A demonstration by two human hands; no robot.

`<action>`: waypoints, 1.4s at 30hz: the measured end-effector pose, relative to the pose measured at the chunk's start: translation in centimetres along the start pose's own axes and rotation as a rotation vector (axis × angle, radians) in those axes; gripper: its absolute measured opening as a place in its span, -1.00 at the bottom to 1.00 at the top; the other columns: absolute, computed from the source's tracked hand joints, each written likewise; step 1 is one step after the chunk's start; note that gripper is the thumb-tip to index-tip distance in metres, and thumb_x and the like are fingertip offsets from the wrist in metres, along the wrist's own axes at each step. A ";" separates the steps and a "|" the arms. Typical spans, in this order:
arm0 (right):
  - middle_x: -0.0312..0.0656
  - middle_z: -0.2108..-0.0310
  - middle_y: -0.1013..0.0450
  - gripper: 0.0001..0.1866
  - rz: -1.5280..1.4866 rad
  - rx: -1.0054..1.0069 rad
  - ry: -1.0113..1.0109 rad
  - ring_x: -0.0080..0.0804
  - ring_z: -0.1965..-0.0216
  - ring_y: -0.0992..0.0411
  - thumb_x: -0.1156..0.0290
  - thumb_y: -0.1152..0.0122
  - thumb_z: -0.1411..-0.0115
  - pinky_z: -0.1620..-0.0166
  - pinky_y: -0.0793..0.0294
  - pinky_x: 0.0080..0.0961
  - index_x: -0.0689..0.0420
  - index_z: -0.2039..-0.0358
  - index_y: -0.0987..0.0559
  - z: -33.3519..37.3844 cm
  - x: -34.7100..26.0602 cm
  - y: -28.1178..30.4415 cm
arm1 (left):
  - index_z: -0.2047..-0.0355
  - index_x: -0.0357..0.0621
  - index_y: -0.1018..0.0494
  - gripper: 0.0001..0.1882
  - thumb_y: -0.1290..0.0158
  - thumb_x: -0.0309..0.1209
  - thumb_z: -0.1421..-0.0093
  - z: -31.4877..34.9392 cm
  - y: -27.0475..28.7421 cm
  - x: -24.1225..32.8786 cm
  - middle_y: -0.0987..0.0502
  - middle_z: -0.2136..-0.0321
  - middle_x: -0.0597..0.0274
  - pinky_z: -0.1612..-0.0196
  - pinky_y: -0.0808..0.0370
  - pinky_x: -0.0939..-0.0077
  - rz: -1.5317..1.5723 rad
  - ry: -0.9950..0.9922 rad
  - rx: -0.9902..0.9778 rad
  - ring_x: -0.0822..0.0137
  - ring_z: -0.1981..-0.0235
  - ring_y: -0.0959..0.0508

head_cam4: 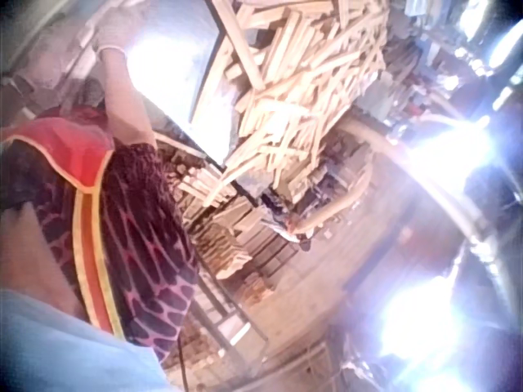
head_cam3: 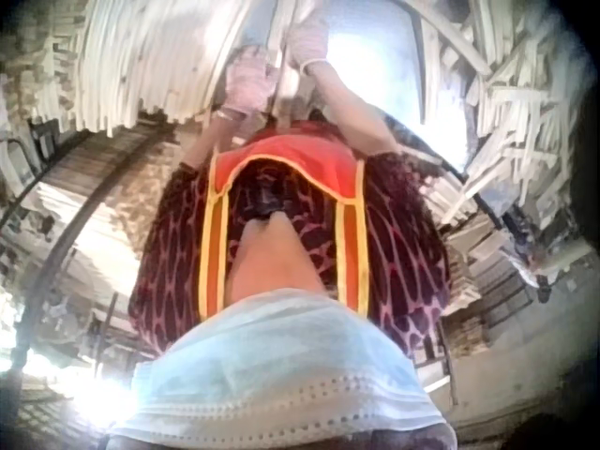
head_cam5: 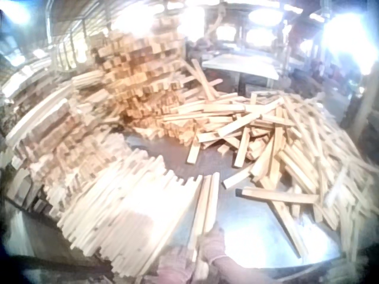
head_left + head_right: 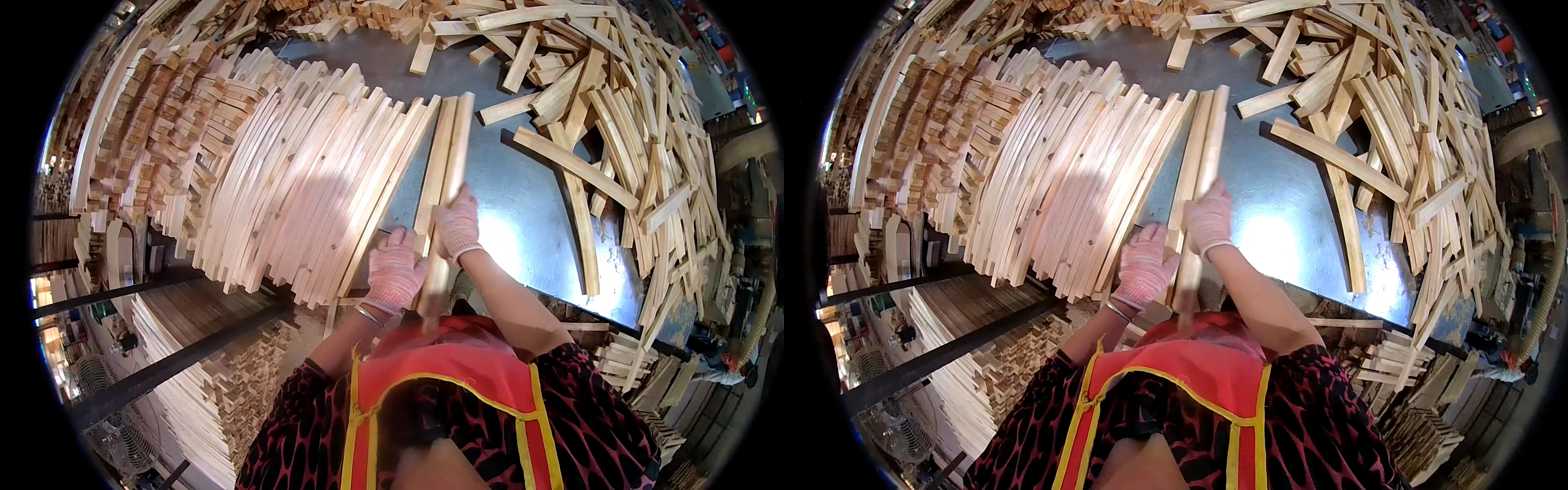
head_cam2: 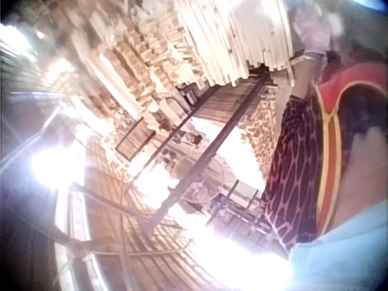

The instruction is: The person picks up wooden planks from a pile on a metal table and stacks them neatly on a growing pile. They occasionally lift and move entire stacks of wood to a nearby rack.

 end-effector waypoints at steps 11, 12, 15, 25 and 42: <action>0.02 -0.07 -0.48 -0.25 0.783 0.372 0.425 0.05 -0.19 -0.46 0.19 -0.42 0.05 -0.18 -0.47 -0.05 0.10 -0.18 -0.43 -9.1 -3.1 20.3 | -0.34 -0.20 -0.29 -0.37 0.00 -0.29 -0.28 -2.9 1.8 1.2 -0.39 -0.19 0.06 -0.41 -0.17 -0.01 -0.541 -0.193 0.378 0.02 -0.31 -0.29; 0.01 -0.19 -0.44 -0.23 0.860 0.362 0.338 0.01 -0.32 -0.36 0.17 -0.44 0.01 -0.21 -0.43 -0.10 0.07 -0.23 -0.40 -10.5 -1.1 23.7 | -0.35 -0.18 -0.29 -0.37 -0.01 -0.29 -0.27 -2.7 2.2 1.5 -0.39 -0.19 0.06 -0.40 -0.18 -0.01 -0.526 -0.196 0.417 0.02 -0.30 -0.30; 0.06 -0.18 -0.51 -0.15 1.016 0.264 0.248 0.07 -0.23 -0.49 0.19 -0.43 -0.07 -0.16 -0.51 -0.06 -0.02 -0.36 -0.26 -12.9 4.4 26.2 | -0.37 -0.13 -0.28 -0.34 -0.04 -0.33 -0.23 -3.6 2.7 2.5 -0.41 -0.21 0.08 -0.39 -0.21 -0.02 -0.496 -0.095 0.358 0.01 -0.29 -0.31; 0.21 -0.01 -0.58 0.02 0.194 -0.359 0.321 0.05 -0.07 -0.59 0.26 -0.37 -0.05 -0.13 -0.58 -0.20 0.14 -0.52 -0.17 -9.8 1.2 16.4 | -0.46 -0.09 -0.21 -0.21 -0.19 -0.29 -0.24 -4.8 0.9 3.1 -0.53 -0.14 0.02 -0.12 -0.58 0.08 -0.188 0.251 0.113 -0.01 -0.09 -0.61; 0.36 -0.26 -0.43 0.22 0.433 -0.379 0.133 0.20 -0.28 -0.46 -0.08 -0.34 -0.19 -0.33 -0.44 -0.17 0.40 -0.54 0.12 -3.0 1.4 7.7 | -0.28 -0.13 -0.44 -0.37 -0.11 -0.41 -0.14 -1.0 3.3 6.7 -0.51 -0.18 -0.02 -0.36 -0.36 0.05 -0.514 -0.274 0.383 -0.01 -0.28 -0.46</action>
Point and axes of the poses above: each hand's wrist, its own z-axis away from the middle knuckle, its own y-axis out of the back of the hand, x = y × z, the point moved 10 cm from there along -z, towards the middle knuckle
